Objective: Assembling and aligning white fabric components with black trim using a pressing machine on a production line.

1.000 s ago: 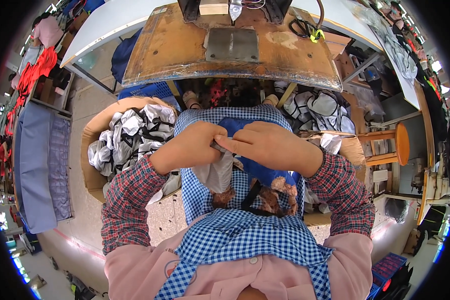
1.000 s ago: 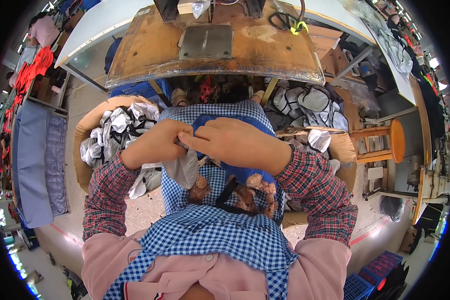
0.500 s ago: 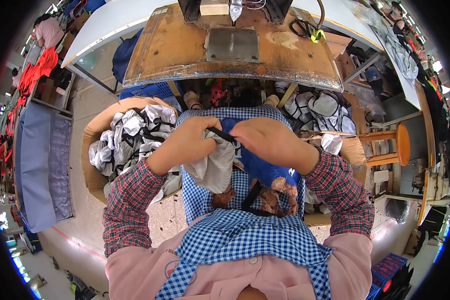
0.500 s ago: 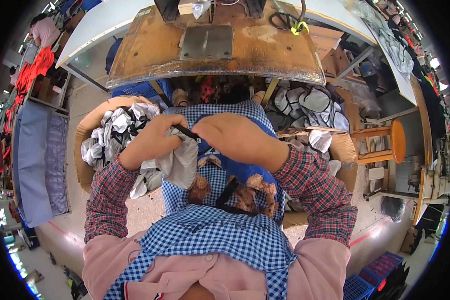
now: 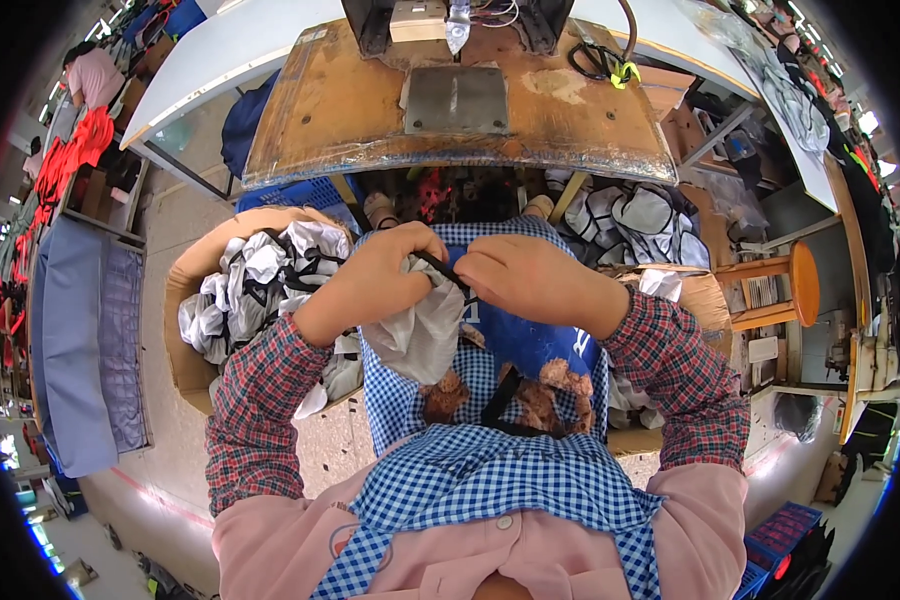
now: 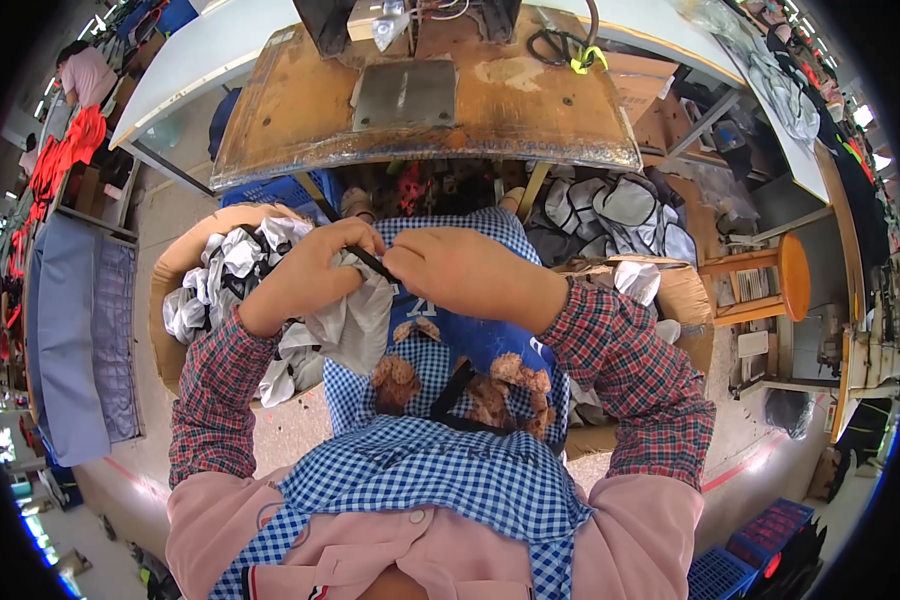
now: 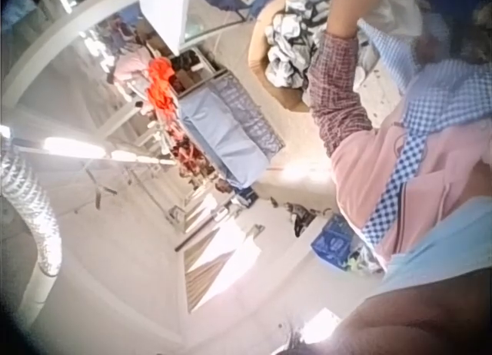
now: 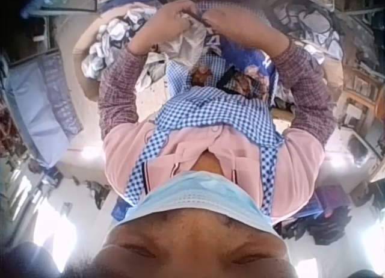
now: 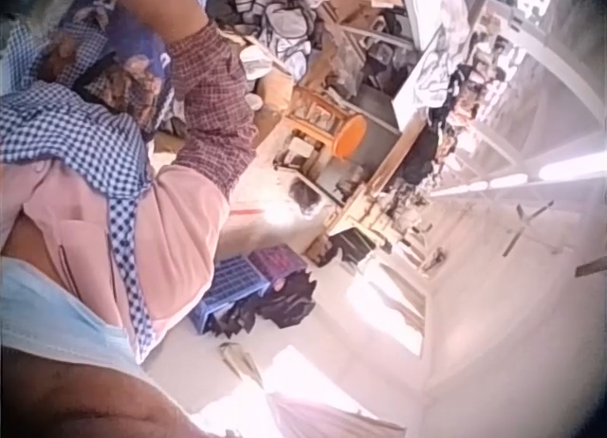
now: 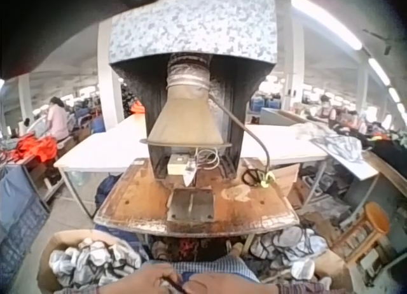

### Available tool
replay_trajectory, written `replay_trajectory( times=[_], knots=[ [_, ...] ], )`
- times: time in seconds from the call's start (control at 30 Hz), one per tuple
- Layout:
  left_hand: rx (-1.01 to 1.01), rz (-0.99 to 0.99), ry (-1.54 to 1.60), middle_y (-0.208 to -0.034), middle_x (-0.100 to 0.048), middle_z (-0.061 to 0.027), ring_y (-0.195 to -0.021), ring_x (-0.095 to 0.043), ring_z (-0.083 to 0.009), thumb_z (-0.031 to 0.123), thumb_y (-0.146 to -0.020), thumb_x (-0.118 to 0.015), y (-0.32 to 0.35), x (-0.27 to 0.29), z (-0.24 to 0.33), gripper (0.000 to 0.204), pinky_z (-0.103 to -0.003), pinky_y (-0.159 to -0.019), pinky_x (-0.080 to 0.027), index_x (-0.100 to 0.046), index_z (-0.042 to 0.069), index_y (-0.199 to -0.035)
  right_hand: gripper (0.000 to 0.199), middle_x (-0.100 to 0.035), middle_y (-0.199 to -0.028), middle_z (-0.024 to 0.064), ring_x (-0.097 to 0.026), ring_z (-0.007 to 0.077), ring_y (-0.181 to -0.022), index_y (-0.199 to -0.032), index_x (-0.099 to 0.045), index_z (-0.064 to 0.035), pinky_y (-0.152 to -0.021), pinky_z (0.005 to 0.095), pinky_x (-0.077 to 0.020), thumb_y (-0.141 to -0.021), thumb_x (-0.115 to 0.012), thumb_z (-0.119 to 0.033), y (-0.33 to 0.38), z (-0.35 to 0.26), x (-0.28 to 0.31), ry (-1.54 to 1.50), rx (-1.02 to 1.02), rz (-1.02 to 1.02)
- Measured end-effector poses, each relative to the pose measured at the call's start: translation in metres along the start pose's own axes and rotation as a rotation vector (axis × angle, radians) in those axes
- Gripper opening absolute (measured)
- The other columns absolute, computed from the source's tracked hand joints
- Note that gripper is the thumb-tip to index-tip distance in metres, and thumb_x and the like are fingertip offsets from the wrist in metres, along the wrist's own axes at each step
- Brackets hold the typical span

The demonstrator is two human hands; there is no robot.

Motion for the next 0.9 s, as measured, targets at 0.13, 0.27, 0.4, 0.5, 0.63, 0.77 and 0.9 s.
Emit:
replay_trajectory(
  times=[0.13, 0.27, 0.4, 0.5, 0.63, 0.77, 0.9],
  knots=[
    [0.104, -0.109, -0.021, -0.079, -0.059, -0.0059, -0.080, -0.054, -0.0125, 0.003, -0.072, -0.052, -0.003, 0.011, -0.006, 0.019, -0.028, -0.074, -0.045, -0.059, -0.003, -0.088, 0.014, -0.057, -0.087, 0.0101, -0.062, 0.0298, -0.078, -0.093, -0.055, -0.0044, -0.066, 0.0388, -0.0518, -0.084, -0.065, -0.008, -0.006, 0.009, 0.009, -0.009, -0.023, 0.046],
    [0.119, -0.100, -0.040, -0.079, -0.059, -0.0038, -0.079, -0.053, -0.0092, 0.004, -0.073, -0.054, -0.017, 0.023, -0.015, 0.020, -0.026, -0.072, -0.045, -0.060, -0.003, -0.090, 0.012, -0.056, -0.085, 0.0099, -0.062, 0.0308, -0.078, -0.093, -0.054, -0.0048, -0.068, 0.0393, -0.0524, -0.085, -0.063, -0.009, -0.009, 0.016, 0.018, -0.015, -0.066, 0.030],
    [0.111, -0.056, -0.106, -0.079, -0.059, -0.0006, -0.077, -0.052, -0.0066, 0.008, -0.076, -0.054, -0.041, 0.044, -0.019, 0.023, -0.025, -0.069, -0.044, -0.062, -0.003, -0.094, 0.009, -0.057, -0.085, 0.0118, -0.061, 0.0334, -0.078, -0.092, -0.055, -0.0042, -0.068, 0.0407, -0.0518, -0.088, -0.061, -0.009, -0.018, 0.031, 0.026, -0.075, -0.111, 0.149],
    [0.184, -0.001, -0.054, -0.077, -0.058, 0.0025, -0.074, -0.051, -0.0053, 0.011, -0.079, -0.054, -0.059, 0.063, -0.018, 0.025, -0.024, -0.066, -0.044, -0.065, -0.002, -0.098, 0.007, -0.058, -0.083, 0.0133, -0.061, 0.0351, -0.077, -0.090, -0.054, -0.0043, -0.068, 0.0409, -0.0509, -0.088, -0.060, -0.007, -0.028, 0.047, 0.034, -0.117, -0.151, 0.252],
    [0.300, 0.066, -0.082, -0.083, -0.062, 0.0008, -0.076, -0.054, -0.0069, 0.015, -0.082, -0.053, -0.090, 0.084, -0.021, 0.031, -0.024, -0.068, -0.045, -0.067, -0.001, -0.105, 0.010, -0.058, -0.080, 0.0136, -0.060, 0.0350, -0.074, -0.091, -0.054, -0.0035, -0.066, 0.0408, -0.0496, -0.086, -0.062, -0.007, -0.044, 0.068, 0.046, -0.100, -0.181, 0.328],
    [0.229, 0.175, -0.113, -0.091, -0.067, -0.0050, -0.086, -0.061, -0.0121, 0.018, -0.083, -0.056, -0.112, 0.100, -0.022, 0.037, -0.025, -0.080, -0.047, -0.067, -0.001, -0.112, 0.011, -0.057, -0.074, 0.0112, -0.056, 0.0239, -0.064, -0.095, -0.057, -0.0025, -0.060, 0.0336, -0.0464, -0.091, -0.063, -0.011, -0.058, 0.086, 0.053, -0.101, -0.189, 0.382],
    [0.169, 0.185, -0.202, -0.094, -0.067, -0.0095, -0.088, -0.062, -0.0170, 0.018, -0.082, -0.056, -0.132, 0.113, -0.021, 0.038, -0.027, -0.082, -0.047, -0.066, -0.004, -0.111, 0.011, -0.056, -0.070, 0.0081, -0.051, 0.0150, -0.059, -0.096, -0.058, -0.0022, -0.056, 0.0292, -0.0432, -0.095, -0.062, -0.012, -0.067, 0.102, 0.057, -0.138, -0.228, 0.402]
  ],
)
Point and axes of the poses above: each hand's wrist, its own y-axis away from the middle knuckle, its own x-axis out of the back of the hand, z = x × y, the point moved 3 cm from there along -y, towards the middle knuckle
